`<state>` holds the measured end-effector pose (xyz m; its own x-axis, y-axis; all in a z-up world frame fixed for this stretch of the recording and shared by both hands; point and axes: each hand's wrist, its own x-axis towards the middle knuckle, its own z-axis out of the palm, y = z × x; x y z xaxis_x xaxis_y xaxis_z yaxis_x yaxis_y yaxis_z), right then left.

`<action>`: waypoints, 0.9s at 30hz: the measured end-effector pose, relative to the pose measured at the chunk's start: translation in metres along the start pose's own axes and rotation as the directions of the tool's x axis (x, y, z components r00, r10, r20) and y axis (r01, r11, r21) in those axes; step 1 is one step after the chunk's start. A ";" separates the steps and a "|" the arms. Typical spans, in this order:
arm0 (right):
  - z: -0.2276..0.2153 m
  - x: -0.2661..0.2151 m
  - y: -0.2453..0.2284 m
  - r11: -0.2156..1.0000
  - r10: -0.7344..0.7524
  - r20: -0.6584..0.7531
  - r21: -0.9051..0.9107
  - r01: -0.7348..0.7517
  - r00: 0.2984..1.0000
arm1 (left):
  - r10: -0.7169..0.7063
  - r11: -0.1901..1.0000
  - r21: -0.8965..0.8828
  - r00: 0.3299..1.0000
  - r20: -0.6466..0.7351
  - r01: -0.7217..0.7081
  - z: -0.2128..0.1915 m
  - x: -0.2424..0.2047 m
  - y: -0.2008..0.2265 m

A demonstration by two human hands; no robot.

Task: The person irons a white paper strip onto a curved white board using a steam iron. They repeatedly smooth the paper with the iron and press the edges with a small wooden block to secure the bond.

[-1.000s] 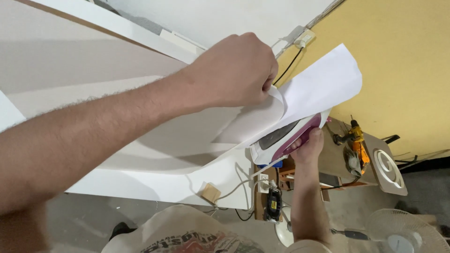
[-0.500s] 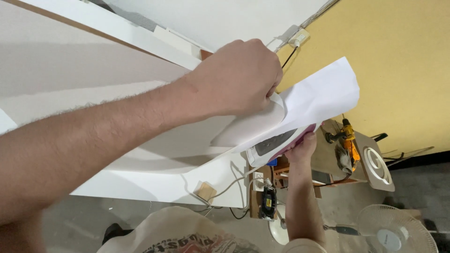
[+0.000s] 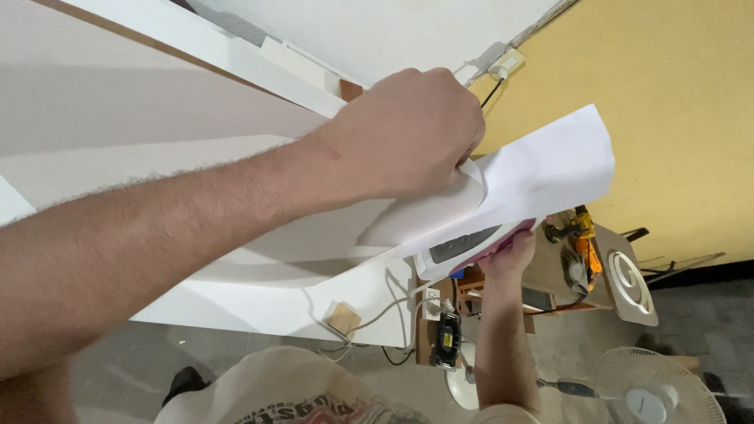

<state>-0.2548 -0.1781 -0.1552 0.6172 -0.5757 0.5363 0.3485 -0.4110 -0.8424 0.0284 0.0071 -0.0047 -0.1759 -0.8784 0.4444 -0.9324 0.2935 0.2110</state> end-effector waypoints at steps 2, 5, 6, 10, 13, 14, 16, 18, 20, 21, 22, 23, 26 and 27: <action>0.006 0.004 -0.003 0.995 -0.050 -0.102 -0.086 0.041 0.994 | 0.009 1.000 -0.022 0.999 -0.037 -0.010 0.005 0.002 -0.001; -0.011 0.011 0.002 0.993 -0.037 -0.085 -0.117 0.027 0.996 | 0.018 1.000 -0.004 0.999 -0.026 -0.019 0.002 0.002 -0.001; -0.029 0.009 0.010 0.993 -0.036 -0.084 -0.119 0.026 0.996 | 0.018 1.000 -0.006 0.999 -0.028 -0.018 0.001 0.003 -0.001; -0.055 0.005 0.007 0.997 0.055 -0.242 -0.031 -0.064 0.969 | 0.024 1.000 -0.016 0.999 -0.044 -0.024 0.000 0.001 -0.001; -0.035 0.008 -0.028 0.948 0.172 -0.448 -0.166 -0.271 0.877 | 0.007 1.000 -0.020 1.000 -0.028 -0.008 -0.001 0.001 -0.001; -0.027 0.009 -0.040 0.886 0.246 -0.654 -0.147 -0.440 0.716 | -0.002 1.000 -0.017 1.000 -0.023 0.001 -0.001 0.001 -0.002; -0.046 0.017 -0.051 0.885 0.204 -0.428 -0.303 -0.352 0.881 | 0.000 1.000 -0.016 1.000 -0.018 0.000 -0.001 0.003 -0.003; -0.063 0.026 -0.058 0.877 0.165 -0.162 -0.428 -0.221 0.973 | 0.002 1.000 -0.010 1.000 -0.014 -0.002 0.002 0.005 -0.006; -0.078 0.037 -0.064 0.907 0.151 0.101 -0.411 -0.097 0.983 | 0.058 0.998 0.043 0.998 -0.040 -0.056 0.006 0.006 -0.009; -0.082 0.041 -0.071 0.907 0.150 0.102 -0.411 -0.095 0.983 | 0.057 0.998 0.044 0.998 -0.042 -0.055 0.005 0.006 -0.009; -0.086 0.045 -0.079 0.818 0.200 0.067 -0.561 -0.129 0.977 | 0.036 0.999 0.024 0.999 -0.034 -0.035 0.004 0.007 -0.010; -0.091 0.047 -0.086 0.704 0.241 0.020 -0.692 -0.161 0.970 | 0.019 1.000 0.007 1.000 -0.025 -0.019 0.004 0.007 -0.010; -0.083 0.061 -0.111 0.536 0.359 -0.037 -0.810 -0.238 0.933 | 0.014 1.000 -0.025 1.000 -0.021 -0.015 0.002 0.005 -0.010; -0.078 0.065 -0.119 0.537 0.358 -0.037 -0.809 -0.238 0.933 | 0.016 1.000 -0.024 1.000 -0.022 -0.016 -0.001 0.003 -0.009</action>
<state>-0.3111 -0.2214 -0.0156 0.6742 -0.7106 0.2012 -0.5309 -0.6557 -0.5369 0.0366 0.0016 -0.0046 -0.1836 -0.8654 0.4662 -0.9215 0.3167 0.2249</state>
